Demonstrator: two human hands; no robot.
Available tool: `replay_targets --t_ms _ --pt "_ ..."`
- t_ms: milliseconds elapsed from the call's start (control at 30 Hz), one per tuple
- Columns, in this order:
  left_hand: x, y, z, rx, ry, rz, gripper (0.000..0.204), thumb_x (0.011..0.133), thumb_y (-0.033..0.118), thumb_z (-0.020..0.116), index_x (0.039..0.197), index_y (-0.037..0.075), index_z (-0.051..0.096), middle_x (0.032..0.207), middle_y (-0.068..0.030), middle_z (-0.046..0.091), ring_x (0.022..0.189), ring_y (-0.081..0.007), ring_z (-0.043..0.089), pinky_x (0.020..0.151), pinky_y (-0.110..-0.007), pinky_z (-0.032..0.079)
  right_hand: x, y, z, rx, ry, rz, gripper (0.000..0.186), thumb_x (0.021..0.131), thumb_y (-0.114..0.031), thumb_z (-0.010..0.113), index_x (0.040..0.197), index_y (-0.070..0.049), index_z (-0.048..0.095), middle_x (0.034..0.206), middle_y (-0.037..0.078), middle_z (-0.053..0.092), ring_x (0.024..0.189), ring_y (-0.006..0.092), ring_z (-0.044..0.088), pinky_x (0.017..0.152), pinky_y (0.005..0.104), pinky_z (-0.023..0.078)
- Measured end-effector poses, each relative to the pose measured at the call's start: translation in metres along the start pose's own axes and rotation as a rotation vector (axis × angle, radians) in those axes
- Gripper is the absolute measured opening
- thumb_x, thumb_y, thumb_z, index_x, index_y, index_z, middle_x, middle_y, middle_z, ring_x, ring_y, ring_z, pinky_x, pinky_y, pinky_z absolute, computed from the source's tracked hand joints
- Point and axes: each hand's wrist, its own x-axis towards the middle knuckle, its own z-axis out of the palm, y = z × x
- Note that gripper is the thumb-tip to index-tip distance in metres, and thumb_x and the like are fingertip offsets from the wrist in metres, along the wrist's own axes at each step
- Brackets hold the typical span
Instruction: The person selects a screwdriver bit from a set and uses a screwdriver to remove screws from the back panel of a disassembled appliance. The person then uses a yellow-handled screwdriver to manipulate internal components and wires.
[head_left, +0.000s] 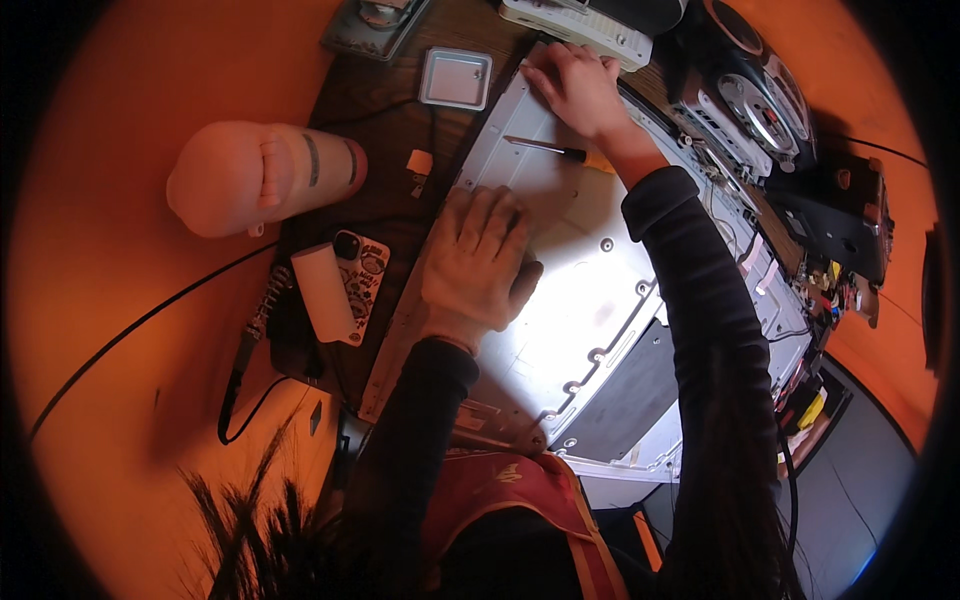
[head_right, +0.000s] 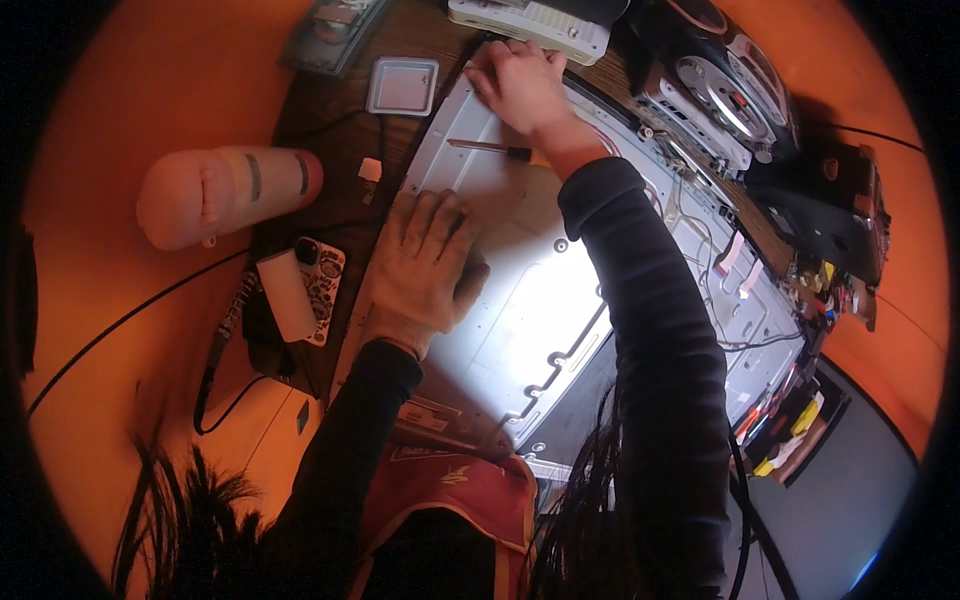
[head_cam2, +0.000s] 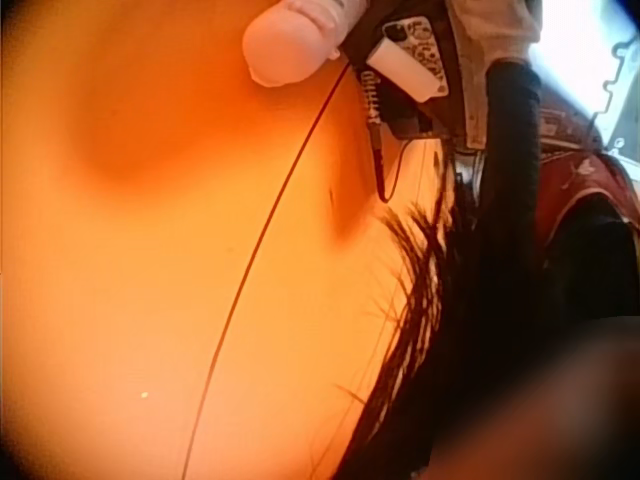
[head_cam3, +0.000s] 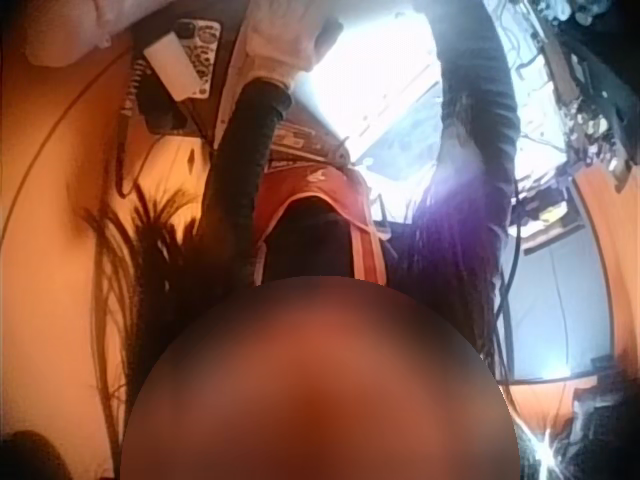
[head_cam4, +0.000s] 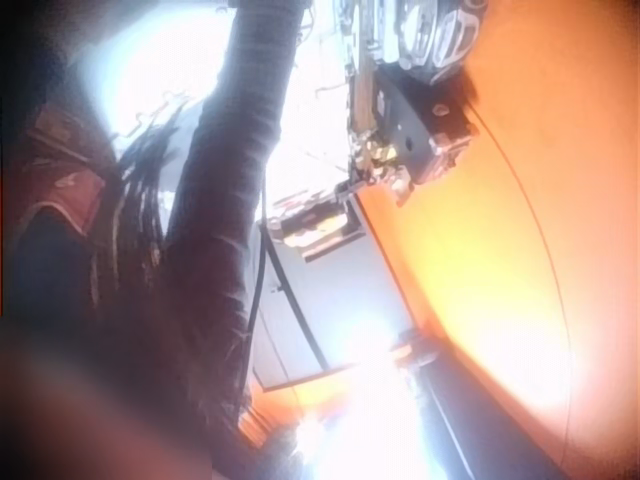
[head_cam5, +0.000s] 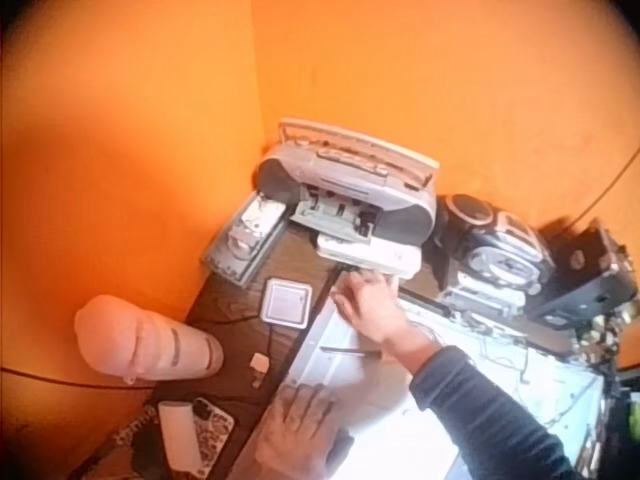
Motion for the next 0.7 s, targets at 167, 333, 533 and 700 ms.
replay_targets --t_ms 167,333,533,700 --pt "0.000 -0.001 0.001 -0.001 0.005 -0.004 0.055 0.071 0.030 0.073 0.117 0.002 0.060 0.126 -0.0157 0.055 0.125 -0.0341 0.047 0.110 -0.057 0.035 0.010 -0.007 -0.002 -0.284 -0.154 -0.076 0.025 0.094 -0.037 0.058 0.096 -0.015 0.070 0.093 0.004 0.070 0.096 0.0251 0.062 0.084 0.0464 0.034" --pt "-0.001 -0.001 0.002 0.000 0.010 -0.006 0.054 0.072 0.029 0.072 0.118 0.003 0.060 0.126 -0.0152 0.055 0.125 -0.0340 0.047 0.111 -0.057 0.035 0.016 -0.009 -0.015 -0.381 -0.243 -0.223 0.022 0.094 -0.032 0.057 0.096 -0.012 0.066 0.092 0.007 0.069 0.096 0.0255 0.061 0.084 0.0457 0.035" --pt "-0.001 0.000 0.002 0.014 0.024 -0.004 0.053 0.073 0.029 0.072 0.118 0.003 0.060 0.127 -0.0151 0.055 0.126 -0.0339 0.047 0.111 -0.057 0.034 0.018 -0.003 -0.021 -0.292 -0.177 -0.266 0.026 0.095 -0.034 0.056 0.105 -0.012 0.064 0.092 0.006 0.071 0.102 0.0259 0.061 0.089 0.0460 0.035" --pt "-0.001 -0.001 0.002 0.005 -0.003 -0.013 0.052 0.075 0.030 0.071 0.118 0.003 0.060 0.127 -0.0152 0.055 0.127 -0.0340 0.047 0.112 -0.056 0.034 0.018 0.004 -0.015 -0.183 -0.191 -0.203 0.022 0.098 -0.031 0.054 0.104 -0.012 0.063 0.093 0.009 0.069 0.099 0.0295 0.061 0.088 0.0459 0.036"
